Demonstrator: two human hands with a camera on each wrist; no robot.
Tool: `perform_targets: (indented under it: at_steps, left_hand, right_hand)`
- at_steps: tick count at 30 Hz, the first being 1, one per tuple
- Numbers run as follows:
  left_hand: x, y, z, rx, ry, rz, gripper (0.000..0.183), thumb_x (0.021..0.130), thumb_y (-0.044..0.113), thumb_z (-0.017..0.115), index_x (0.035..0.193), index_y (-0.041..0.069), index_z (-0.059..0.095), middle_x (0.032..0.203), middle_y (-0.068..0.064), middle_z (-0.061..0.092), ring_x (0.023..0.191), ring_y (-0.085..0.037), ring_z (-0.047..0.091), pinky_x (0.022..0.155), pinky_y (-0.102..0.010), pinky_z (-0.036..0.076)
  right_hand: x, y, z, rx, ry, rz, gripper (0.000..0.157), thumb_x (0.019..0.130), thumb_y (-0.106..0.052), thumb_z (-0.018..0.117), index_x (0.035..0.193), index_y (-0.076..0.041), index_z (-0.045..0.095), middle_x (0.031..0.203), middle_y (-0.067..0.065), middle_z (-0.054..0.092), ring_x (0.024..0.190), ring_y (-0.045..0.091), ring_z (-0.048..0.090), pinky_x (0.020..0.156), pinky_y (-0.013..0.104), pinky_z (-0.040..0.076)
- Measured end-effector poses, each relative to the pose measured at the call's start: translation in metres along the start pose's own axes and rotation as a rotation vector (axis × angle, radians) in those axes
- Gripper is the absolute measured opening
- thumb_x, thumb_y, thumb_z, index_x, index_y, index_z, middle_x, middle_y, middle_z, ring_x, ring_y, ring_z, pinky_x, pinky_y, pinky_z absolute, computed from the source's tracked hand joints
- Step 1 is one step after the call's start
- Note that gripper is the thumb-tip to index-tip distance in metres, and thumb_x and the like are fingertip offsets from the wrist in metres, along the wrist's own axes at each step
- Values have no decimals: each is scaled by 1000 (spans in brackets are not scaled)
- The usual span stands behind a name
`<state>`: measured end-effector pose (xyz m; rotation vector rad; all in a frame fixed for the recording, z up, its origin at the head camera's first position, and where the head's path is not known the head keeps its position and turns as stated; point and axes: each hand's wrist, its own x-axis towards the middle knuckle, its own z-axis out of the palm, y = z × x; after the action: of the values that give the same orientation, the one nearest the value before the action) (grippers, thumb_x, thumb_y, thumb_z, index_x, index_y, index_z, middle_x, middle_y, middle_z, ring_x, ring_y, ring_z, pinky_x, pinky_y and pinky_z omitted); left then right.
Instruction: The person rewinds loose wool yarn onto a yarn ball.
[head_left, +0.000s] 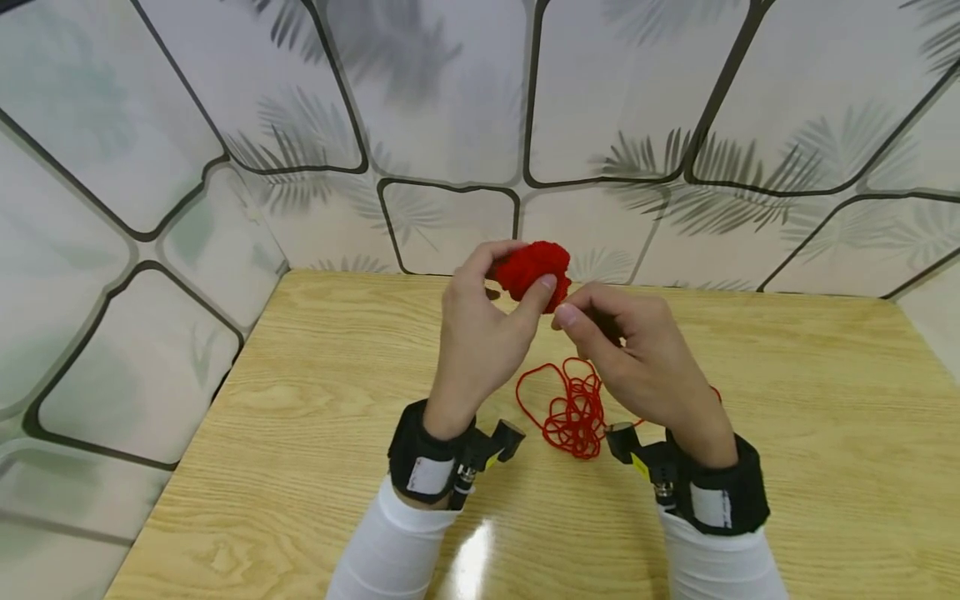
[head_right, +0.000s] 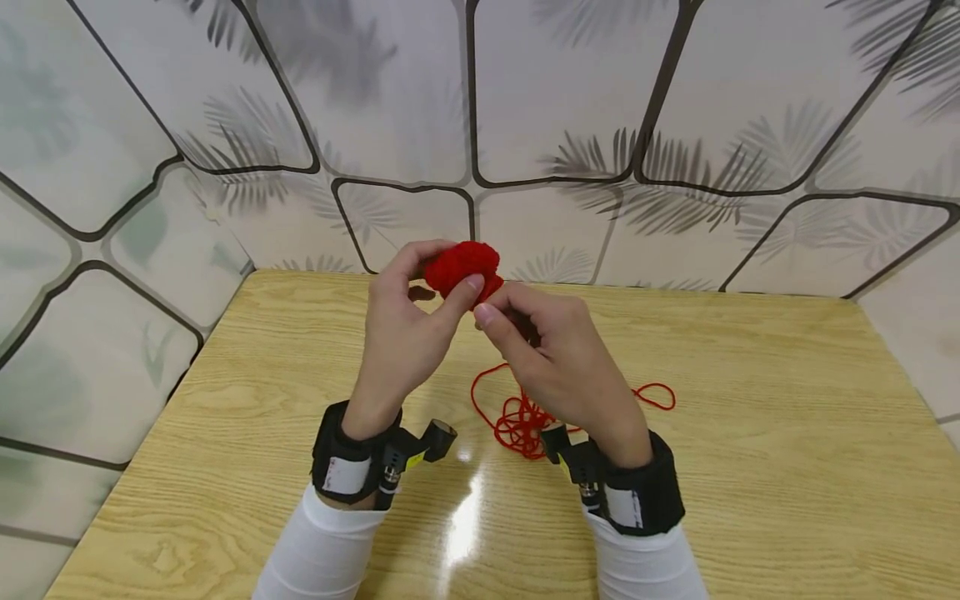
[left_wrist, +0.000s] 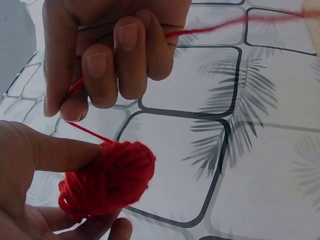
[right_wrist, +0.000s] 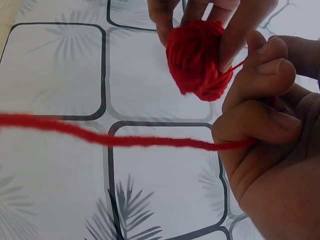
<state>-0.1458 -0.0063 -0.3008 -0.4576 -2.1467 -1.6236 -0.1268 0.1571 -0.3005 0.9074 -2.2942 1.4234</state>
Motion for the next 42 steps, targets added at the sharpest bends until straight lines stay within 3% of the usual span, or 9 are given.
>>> perform_targets:
  at_steps: [4,14,21,24,27,32,37,39,42]
  left_hand:
    - [1,1,-1,-133,-1,-75,37,83,24,66,113,7,52,106,-2,57,90,-17,55,74,-29,49]
    - [4,9,-5,-751,-92,-265,38,85,10,62,119,-1,50,116,-17,56,104,-30,58,87,-40,46]
    - [6,8,-12,-858,-205,-329,32,87,16,59,111,-6,53,114,-16,56,103,-24,51,89,-35,41]
    - [6,8,-18,-841,-332,-344,31,86,17,58,108,-4,54,110,-15,55,98,-22,50,82,-31,42]
    - [5,8,-24,-737,-474,-324,29,84,17,60,105,-2,56,104,-15,57,89,-23,50,72,-30,41]
    - [2,8,-30,-383,-608,-235,27,84,19,62,107,6,57,97,-9,61,84,-23,57,71,-34,48]
    - [-1,7,-22,-21,-508,-123,36,86,23,59,121,17,52,99,2,57,83,-15,57,67,-30,49]
    - [-2,7,-17,12,-438,-103,37,88,25,57,124,17,52,101,3,57,86,-13,56,69,-27,49]
    - [-1,6,-13,-63,-341,-103,34,89,27,57,119,12,55,103,3,58,89,-13,56,72,-27,49]
  right_hand:
    - [0,-2,2,-1,-18,16,9,92,-13,53,92,-18,61,66,-5,46,52,11,40,44,28,31]
    - [0,-3,8,11,-141,45,9,94,-20,51,89,-23,58,63,-7,44,53,11,39,47,29,32]
    - [0,4,5,44,-148,59,10,94,-16,50,92,-18,59,65,-4,48,53,12,43,46,29,35]
    - [-1,9,-2,64,-107,50,12,93,-10,49,95,-14,60,67,-2,50,55,13,44,46,29,37]
    - [-2,13,-10,85,-60,50,12,93,-7,48,93,-12,59,67,0,49,54,15,44,46,30,37]
    - [-3,13,-17,46,54,85,10,92,-8,51,86,-11,58,65,3,46,53,18,42,43,30,33]
    - [-3,7,-15,-10,118,60,10,90,-6,54,85,-12,61,63,1,44,52,14,39,43,29,29]
    - [-3,3,-12,-32,98,26,12,89,-4,55,86,-13,62,63,-1,44,52,13,38,44,28,29]
    - [-3,-1,-9,-47,31,-17,14,88,-5,56,87,-18,61,66,-5,45,53,11,39,45,27,30]
